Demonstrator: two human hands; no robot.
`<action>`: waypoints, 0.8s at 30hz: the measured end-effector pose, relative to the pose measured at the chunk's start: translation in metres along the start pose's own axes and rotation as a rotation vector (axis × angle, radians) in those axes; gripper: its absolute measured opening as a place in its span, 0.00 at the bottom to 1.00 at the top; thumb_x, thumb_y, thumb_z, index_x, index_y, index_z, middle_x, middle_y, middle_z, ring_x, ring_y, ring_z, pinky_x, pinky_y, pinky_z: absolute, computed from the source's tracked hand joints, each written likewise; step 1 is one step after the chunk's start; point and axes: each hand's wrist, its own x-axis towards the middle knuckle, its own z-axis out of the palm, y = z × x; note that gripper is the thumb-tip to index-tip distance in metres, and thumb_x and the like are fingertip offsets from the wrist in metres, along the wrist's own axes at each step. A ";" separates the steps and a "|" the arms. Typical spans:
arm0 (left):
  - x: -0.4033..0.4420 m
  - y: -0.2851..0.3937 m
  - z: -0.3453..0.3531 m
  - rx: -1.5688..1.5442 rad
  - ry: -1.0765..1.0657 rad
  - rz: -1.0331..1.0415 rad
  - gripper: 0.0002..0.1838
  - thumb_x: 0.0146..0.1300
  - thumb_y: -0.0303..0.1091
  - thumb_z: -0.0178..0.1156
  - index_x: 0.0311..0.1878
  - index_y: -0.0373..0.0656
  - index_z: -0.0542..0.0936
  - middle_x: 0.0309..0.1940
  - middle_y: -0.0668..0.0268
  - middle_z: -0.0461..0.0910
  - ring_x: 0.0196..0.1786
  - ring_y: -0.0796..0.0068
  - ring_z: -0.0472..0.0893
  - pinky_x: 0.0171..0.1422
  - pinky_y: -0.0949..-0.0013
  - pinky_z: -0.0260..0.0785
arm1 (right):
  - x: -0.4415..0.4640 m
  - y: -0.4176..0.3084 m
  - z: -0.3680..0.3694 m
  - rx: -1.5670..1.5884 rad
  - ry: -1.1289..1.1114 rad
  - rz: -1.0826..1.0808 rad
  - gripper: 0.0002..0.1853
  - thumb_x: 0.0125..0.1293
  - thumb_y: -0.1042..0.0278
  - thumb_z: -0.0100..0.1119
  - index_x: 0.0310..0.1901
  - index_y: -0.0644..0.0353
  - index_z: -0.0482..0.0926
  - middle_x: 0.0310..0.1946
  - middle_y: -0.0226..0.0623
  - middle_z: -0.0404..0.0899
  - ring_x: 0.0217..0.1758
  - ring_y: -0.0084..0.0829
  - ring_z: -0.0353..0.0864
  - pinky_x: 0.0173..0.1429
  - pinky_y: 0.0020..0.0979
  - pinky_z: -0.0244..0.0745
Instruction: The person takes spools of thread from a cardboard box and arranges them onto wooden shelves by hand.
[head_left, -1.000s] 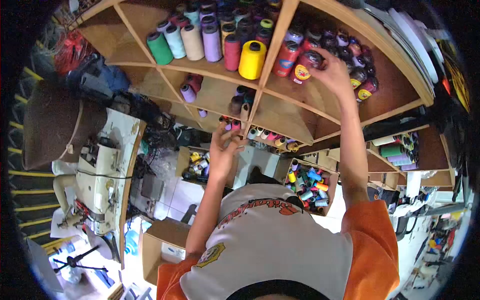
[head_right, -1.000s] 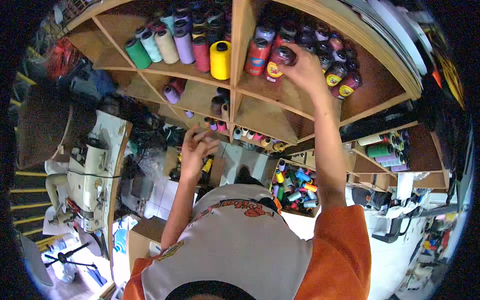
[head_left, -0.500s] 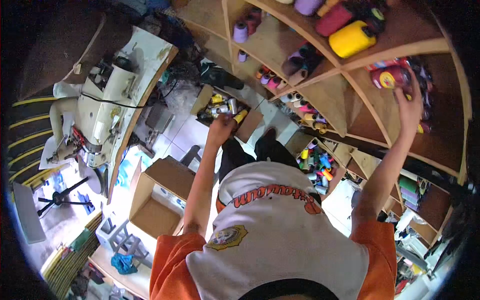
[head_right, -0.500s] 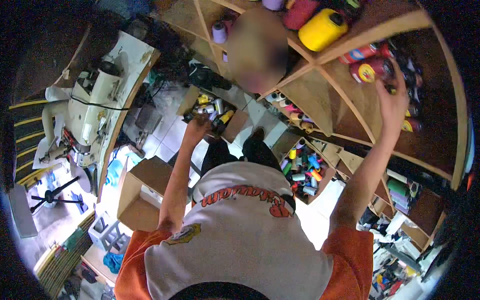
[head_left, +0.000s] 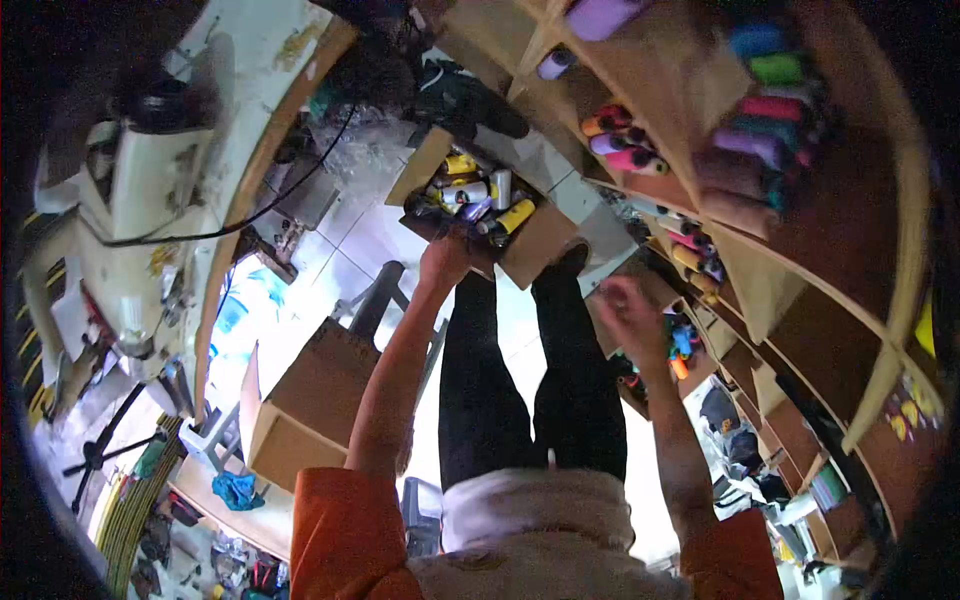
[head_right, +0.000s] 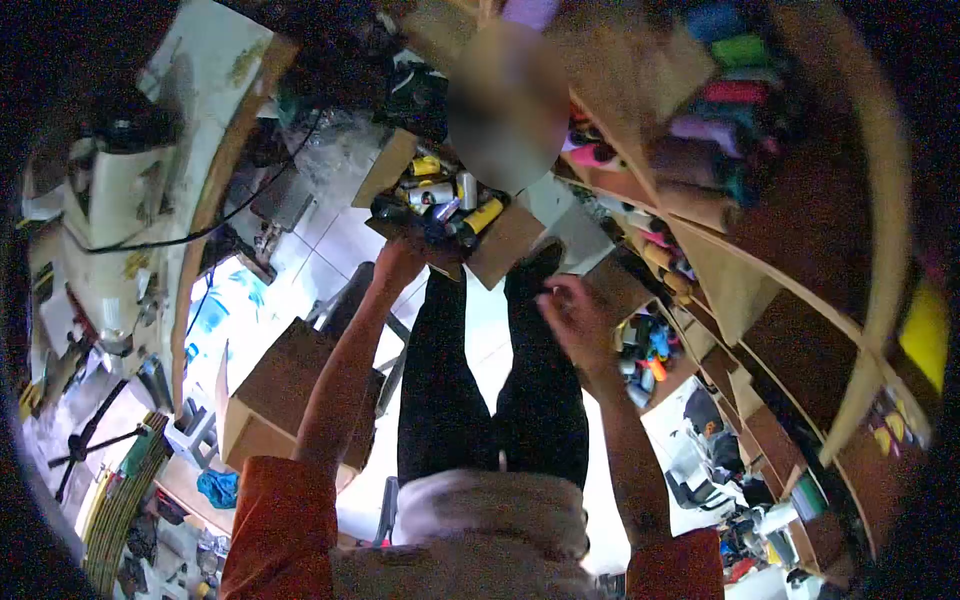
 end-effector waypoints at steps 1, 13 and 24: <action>0.020 -0.007 0.008 -0.007 0.022 0.021 0.24 0.51 0.35 0.60 0.53 0.41 0.71 0.45 0.46 0.76 0.46 0.45 0.77 0.48 0.52 0.71 | 0.029 0.030 0.035 -0.043 -0.080 0.031 0.15 0.60 0.67 0.62 0.48 0.55 0.73 0.38 0.32 0.77 0.41 0.20 0.75 0.45 0.25 0.72; 0.181 -0.075 0.107 0.679 0.356 0.195 0.27 0.59 0.40 0.53 0.60 0.37 0.66 0.64 0.48 0.61 0.68 0.53 0.60 0.62 0.48 0.60 | 0.297 0.225 0.284 -0.222 0.345 0.292 0.65 0.41 0.35 0.70 0.67 0.70 0.41 0.68 0.57 0.45 0.71 0.55 0.45 0.71 0.53 0.42; 0.186 -0.066 0.098 0.781 0.100 0.160 0.40 0.56 0.40 0.56 0.67 0.27 0.54 0.67 0.44 0.55 0.70 0.49 0.55 0.65 0.54 0.56 | 0.305 0.207 0.277 -0.296 0.335 0.446 0.55 0.44 0.35 0.66 0.68 0.59 0.53 0.64 0.56 0.54 0.65 0.60 0.52 0.66 0.56 0.47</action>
